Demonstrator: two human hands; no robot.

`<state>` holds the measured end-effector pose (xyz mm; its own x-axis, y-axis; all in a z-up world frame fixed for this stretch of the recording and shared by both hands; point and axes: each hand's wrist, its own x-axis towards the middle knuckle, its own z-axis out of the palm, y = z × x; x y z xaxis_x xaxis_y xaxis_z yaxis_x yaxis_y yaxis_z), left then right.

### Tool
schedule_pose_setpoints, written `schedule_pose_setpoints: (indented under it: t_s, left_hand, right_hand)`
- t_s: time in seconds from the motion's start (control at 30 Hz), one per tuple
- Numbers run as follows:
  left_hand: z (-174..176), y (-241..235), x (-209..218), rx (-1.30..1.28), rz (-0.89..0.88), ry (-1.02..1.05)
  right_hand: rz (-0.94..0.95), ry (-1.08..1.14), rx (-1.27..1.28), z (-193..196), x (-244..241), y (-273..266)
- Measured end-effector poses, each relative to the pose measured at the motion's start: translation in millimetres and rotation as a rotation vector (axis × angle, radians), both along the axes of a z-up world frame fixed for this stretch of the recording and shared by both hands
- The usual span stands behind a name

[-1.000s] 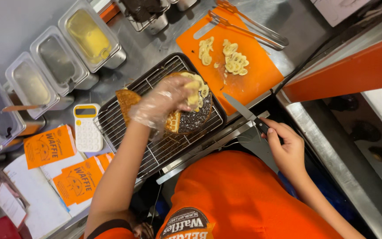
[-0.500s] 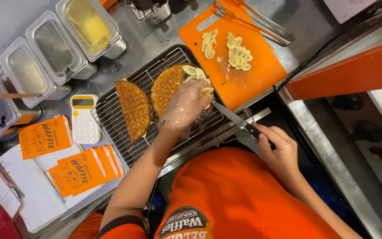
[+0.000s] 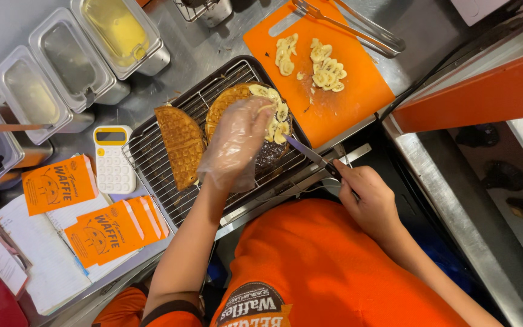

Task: The person spreads chocolate sauce on two waffles and then places sliced bananas on top of the sauce. The waffles are on a wire rack, and the bananas are taken from a cutting board.

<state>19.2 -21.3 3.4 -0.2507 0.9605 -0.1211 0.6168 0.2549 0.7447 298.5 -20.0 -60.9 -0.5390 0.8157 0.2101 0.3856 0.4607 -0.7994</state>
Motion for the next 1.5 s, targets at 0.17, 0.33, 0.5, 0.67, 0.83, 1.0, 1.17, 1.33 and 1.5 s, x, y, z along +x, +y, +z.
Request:
schedule_pose_setpoints:
  t_s: [0.17, 0.33, 0.5, 0.67, 0.83, 1.0, 1.17, 1.33, 1.5]
  left_hand:
    - [7.5, -26.4, -10.4, 0.062, 0.126, -0.106]
    - [3.8, -44.6, -10.6, 0.014, 0.202, -0.193]
    - [-3.4, -56.4, -6.6, 0.036, 0.291, -0.259]
    - [-5.7, -61.4, -4.7, 0.089, 0.303, -0.338]
    - [-7.7, -64.2, -5.2, -0.041, 0.364, -0.306]
    - [-12.7, -67.4, -9.3, 0.019, 0.331, -0.273]
    - [-22.2, -70.5, -13.4, 0.031, 0.284, -0.305]
    - [-28.1, -70.6, -16.9, -0.015, 0.29, -0.41]
    - [-28.4, -65.9, -15.3, 0.062, 0.24, -0.312]
  right_hand:
    - [0.006, 0.005, 0.037, -1.7, -0.4, -1.0]
    - [0.046, -0.029, 0.002, -3.1, 2.6, -2.3]
    - [0.111, -0.024, 0.022, -4.4, 4.8, -4.0]
    - [0.152, -0.031, -0.013, -5.9, 0.7, -4.1]
    - [0.215, -0.001, 0.09, -7.9, -9.1, -0.8]
    - [0.2, -0.008, 0.091, -3.9, -11.4, 0.7]
    - [0.143, -0.026, 0.018, -0.5, -6.0, 1.8]
    - [0.115, -0.034, -0.007, 3.7, -3.0, -0.5]
    - [0.114, 0.026, -0.035, 7.5, -6.0, 0.0]
